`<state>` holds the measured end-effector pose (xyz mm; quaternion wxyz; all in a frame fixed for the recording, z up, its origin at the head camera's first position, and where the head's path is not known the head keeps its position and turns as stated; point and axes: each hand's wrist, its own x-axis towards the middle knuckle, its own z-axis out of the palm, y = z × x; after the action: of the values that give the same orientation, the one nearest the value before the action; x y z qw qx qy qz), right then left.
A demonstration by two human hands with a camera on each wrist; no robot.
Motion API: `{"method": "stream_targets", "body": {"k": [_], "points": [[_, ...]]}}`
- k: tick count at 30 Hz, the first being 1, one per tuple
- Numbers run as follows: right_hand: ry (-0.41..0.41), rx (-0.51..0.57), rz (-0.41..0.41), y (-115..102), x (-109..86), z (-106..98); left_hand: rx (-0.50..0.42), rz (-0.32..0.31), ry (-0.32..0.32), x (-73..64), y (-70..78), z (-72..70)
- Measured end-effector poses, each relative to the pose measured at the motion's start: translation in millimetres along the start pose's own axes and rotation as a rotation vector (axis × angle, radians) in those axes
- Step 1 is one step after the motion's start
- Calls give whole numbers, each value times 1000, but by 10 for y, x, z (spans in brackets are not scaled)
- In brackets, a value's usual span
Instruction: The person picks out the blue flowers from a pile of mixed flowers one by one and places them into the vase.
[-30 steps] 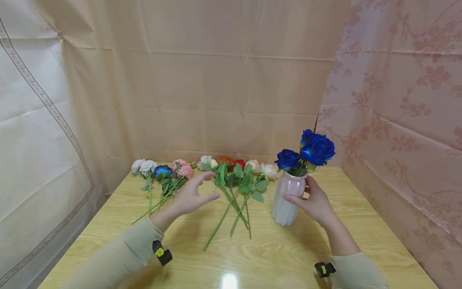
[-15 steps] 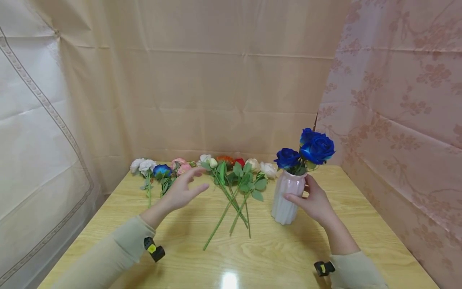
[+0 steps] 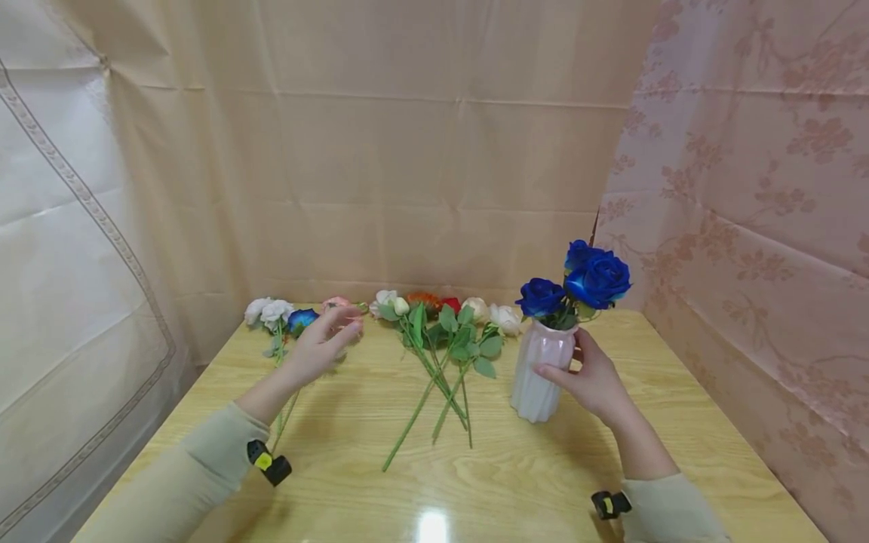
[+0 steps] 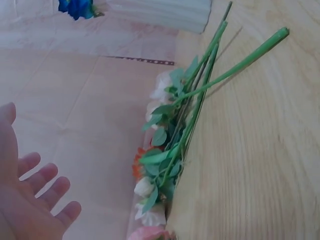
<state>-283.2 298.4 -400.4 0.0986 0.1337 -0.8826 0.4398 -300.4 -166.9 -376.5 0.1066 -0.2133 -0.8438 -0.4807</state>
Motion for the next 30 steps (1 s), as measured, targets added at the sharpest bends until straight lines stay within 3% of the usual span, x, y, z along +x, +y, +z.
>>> {"method": "stream_targets", "body": {"k": [11,19,30], "points": [[-5,8,7,6,20,-6,-50,-83,28,-9,-79,-226],[-6,2,10,2,5,-6,31,-184,16,-59,-237,-373],[-9,-9,9,28,15,-7,50,-311,-27,-165,-457,-550]]}}
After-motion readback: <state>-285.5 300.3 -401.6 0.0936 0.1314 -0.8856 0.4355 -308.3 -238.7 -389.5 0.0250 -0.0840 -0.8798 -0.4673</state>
